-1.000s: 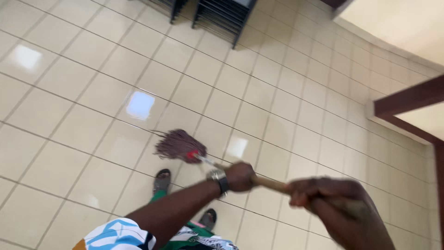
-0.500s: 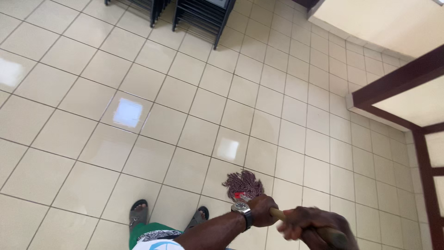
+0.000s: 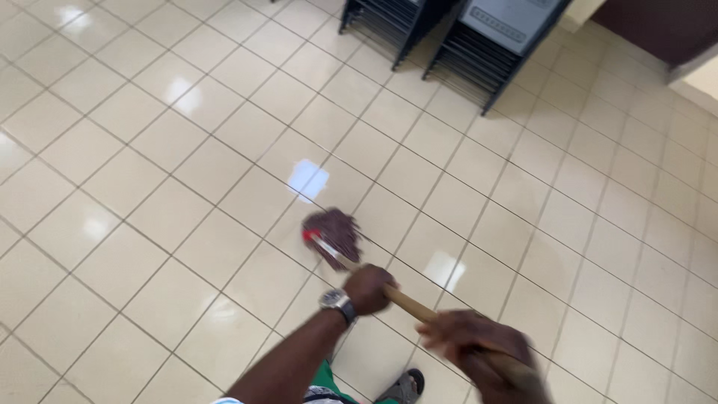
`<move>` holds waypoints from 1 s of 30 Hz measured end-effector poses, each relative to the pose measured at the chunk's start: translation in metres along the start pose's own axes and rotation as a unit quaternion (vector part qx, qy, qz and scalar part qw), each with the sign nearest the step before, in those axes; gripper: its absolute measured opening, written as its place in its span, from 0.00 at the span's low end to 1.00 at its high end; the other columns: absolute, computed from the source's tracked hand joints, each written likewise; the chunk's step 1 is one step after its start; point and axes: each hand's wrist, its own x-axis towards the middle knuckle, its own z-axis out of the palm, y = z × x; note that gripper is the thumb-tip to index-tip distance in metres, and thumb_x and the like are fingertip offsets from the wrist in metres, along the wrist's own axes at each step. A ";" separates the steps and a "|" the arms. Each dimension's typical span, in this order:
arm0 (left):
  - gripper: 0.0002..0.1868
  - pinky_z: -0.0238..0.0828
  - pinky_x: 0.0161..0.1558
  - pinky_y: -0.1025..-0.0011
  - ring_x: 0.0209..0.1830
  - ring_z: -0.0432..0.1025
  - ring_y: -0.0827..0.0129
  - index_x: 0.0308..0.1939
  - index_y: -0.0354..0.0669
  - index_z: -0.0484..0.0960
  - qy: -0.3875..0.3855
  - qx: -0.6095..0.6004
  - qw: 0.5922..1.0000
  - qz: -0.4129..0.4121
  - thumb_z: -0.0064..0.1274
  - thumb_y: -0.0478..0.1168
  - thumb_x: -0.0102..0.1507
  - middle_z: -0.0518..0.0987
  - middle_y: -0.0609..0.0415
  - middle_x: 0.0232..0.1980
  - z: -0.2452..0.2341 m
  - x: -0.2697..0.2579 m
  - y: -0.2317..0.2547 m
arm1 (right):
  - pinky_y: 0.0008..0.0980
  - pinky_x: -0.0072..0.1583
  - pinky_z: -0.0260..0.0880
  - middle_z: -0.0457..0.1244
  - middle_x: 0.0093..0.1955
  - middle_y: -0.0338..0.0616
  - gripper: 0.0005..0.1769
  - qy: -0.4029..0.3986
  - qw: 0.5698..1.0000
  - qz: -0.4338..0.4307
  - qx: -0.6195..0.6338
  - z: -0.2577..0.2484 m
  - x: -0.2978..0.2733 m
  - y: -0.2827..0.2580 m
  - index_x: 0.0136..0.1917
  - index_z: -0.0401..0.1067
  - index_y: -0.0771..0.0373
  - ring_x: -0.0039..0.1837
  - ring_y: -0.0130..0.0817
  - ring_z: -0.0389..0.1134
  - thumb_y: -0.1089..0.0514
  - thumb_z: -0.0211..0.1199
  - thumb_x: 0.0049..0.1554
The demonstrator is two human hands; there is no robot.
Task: The person mops a tiled floor using a mop, moving it across the surface around stacks of chairs.
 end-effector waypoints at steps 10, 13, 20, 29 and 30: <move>0.10 0.74 0.54 0.56 0.43 0.80 0.53 0.32 0.52 0.85 -0.030 0.233 0.969 -0.074 0.54 0.50 0.60 0.86 0.50 0.37 -0.065 -0.019 -0.172 | 0.34 0.56 0.75 0.69 0.44 0.45 0.10 -0.050 0.998 -0.033 -0.001 0.127 0.071 0.067 0.40 0.72 0.68 0.56 0.36 0.72 0.77 0.53 0.50; 0.09 0.76 0.49 0.54 0.42 0.80 0.53 0.34 0.54 0.86 -0.091 0.215 0.969 -0.075 0.54 0.50 0.60 0.85 0.51 0.38 -0.046 -0.013 -0.127 | 0.34 0.57 0.75 0.71 0.44 0.43 0.08 -0.038 0.999 0.001 -0.031 0.085 0.058 0.045 0.37 0.73 0.67 0.53 0.36 0.73 0.75 0.56 0.51; 0.11 0.76 0.43 0.54 0.36 0.79 0.50 0.30 0.48 0.87 -0.134 0.077 0.983 0.098 0.59 0.49 0.61 0.84 0.47 0.34 0.076 -0.018 0.075 | 0.37 0.49 0.76 0.74 0.41 0.44 0.11 -0.017 0.987 0.100 -0.121 -0.047 -0.076 -0.062 0.39 0.80 0.67 0.44 0.34 0.74 0.74 0.58 0.50; 0.09 0.76 0.42 0.59 0.37 0.81 0.56 0.34 0.49 0.87 -0.251 -0.151 0.939 0.181 0.57 0.48 0.60 0.86 0.50 0.36 0.334 -0.122 0.287 | 0.35 0.43 0.81 0.75 0.32 0.45 0.17 0.123 0.913 0.307 -0.239 -0.097 -0.305 -0.093 0.51 0.84 0.57 0.36 0.33 0.77 0.66 0.62 0.52; 0.09 0.76 0.41 0.59 0.37 0.80 0.56 0.34 0.49 0.87 -0.270 -0.170 0.930 0.185 0.57 0.48 0.60 0.85 0.51 0.36 0.359 -0.132 0.301 | 0.34 0.45 0.80 0.75 0.33 0.44 0.17 0.098 0.902 0.335 -0.255 -0.097 -0.319 -0.089 0.51 0.84 0.55 0.37 0.32 0.77 0.66 0.61 0.52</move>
